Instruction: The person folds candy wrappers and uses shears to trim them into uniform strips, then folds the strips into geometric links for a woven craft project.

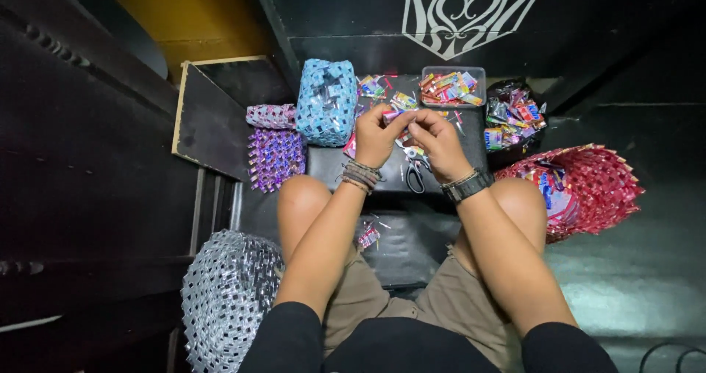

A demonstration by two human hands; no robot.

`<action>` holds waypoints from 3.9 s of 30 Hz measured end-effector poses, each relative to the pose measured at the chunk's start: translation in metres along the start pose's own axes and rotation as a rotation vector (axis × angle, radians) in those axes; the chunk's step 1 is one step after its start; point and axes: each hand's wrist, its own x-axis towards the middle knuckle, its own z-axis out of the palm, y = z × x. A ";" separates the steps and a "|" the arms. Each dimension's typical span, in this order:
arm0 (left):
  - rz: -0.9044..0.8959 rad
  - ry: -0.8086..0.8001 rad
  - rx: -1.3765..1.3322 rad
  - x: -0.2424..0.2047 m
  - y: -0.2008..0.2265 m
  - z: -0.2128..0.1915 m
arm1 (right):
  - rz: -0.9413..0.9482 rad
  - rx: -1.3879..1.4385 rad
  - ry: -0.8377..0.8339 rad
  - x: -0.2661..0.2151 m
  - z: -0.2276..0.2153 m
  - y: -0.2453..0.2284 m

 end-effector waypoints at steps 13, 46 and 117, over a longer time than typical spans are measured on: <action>-0.046 -0.095 -0.024 0.002 -0.026 0.008 | -0.180 -0.134 0.272 0.007 -0.005 0.000; -0.067 -0.172 -0.508 -0.005 0.004 0.014 | -0.071 -0.333 -0.142 -0.012 0.016 -0.008; 0.026 -0.272 0.123 0.003 0.049 -0.039 | 0.135 -0.534 -0.289 -0.034 -0.049 -0.070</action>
